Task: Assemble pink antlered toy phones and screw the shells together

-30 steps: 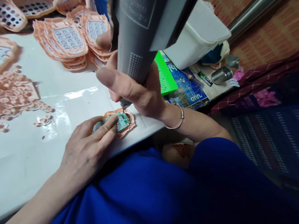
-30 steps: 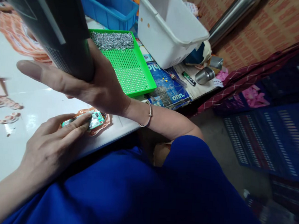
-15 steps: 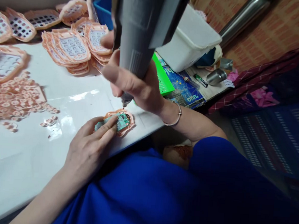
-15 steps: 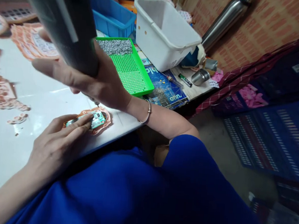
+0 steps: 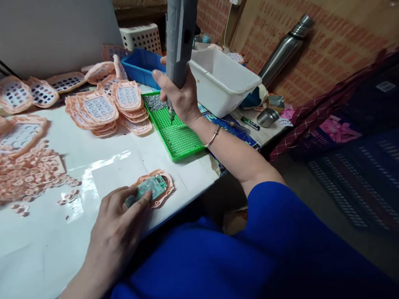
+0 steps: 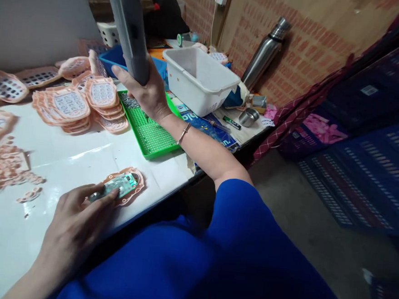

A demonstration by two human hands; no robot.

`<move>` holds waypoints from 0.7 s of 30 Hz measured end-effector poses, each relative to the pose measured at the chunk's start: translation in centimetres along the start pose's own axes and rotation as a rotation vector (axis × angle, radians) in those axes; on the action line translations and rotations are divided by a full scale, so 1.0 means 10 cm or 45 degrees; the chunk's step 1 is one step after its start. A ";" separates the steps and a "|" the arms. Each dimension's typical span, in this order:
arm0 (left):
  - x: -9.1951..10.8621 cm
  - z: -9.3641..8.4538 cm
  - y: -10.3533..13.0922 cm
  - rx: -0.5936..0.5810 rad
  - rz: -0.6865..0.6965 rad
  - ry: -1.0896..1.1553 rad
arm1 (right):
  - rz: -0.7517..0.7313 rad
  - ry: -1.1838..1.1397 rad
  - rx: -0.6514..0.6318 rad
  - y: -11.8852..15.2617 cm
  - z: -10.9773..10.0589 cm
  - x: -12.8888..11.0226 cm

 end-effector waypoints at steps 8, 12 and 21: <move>-0.03 0.02 0.02 0.007 -0.022 0.036 | 0.043 0.029 0.095 0.12 -0.13 -0.02; -0.04 0.02 0.02 0.003 -0.040 0.048 | 0.001 -0.019 0.110 0.14 -0.15 -0.01; -0.12 0.01 0.05 0.030 -0.113 0.190 | -0.070 -0.299 0.121 -0.07 -0.13 0.31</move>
Point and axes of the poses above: each hand's wrist, its own y-axis away from the middle knuckle, its own z-axis out of the palm, x = y × z, the point moved 9 cm from there along -y, towards the middle knuckle, and after that the axes turned 10 degrees about -x, right-handed, at the moved point
